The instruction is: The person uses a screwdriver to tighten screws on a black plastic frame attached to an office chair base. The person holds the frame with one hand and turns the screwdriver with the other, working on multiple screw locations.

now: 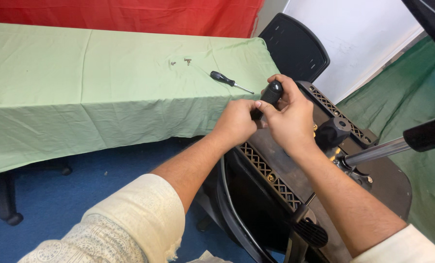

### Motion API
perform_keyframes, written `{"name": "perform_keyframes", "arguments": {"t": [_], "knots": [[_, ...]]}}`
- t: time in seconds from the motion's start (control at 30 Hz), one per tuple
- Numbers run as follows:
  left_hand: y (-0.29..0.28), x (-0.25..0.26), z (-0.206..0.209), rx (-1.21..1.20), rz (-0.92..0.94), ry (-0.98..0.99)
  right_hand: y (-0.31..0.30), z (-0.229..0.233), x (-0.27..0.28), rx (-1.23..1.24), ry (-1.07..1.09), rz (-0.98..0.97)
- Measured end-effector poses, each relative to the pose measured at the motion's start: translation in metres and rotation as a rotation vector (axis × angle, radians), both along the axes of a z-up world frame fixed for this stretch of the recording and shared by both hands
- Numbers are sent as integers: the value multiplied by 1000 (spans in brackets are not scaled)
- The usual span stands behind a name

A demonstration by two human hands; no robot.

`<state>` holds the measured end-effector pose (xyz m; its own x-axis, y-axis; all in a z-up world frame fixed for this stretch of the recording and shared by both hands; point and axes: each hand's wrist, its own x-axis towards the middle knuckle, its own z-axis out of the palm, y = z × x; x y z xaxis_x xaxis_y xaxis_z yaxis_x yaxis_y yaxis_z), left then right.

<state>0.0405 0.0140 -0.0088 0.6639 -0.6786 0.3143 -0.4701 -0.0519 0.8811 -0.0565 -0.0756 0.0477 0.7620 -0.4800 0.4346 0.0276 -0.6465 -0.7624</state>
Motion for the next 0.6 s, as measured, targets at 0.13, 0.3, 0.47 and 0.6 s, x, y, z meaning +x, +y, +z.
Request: {"name": "perform_keyframes", "arguments": {"t": [0.13, 0.3, 0.47, 0.6], "knots": [[-6, 3, -1, 77, -10, -53, 1, 7, -4, 2, 112, -36], [-13, 15, -2, 118, -152, -28, -33, 25, 1, 111, 130, 478], [-15, 33, -8, 174, -311, 49, -47, 17, -1, 222, 173, 543], [-18, 32, -13, 104, -328, 82, -36, 4, 5, 120, 37, 386]]}}
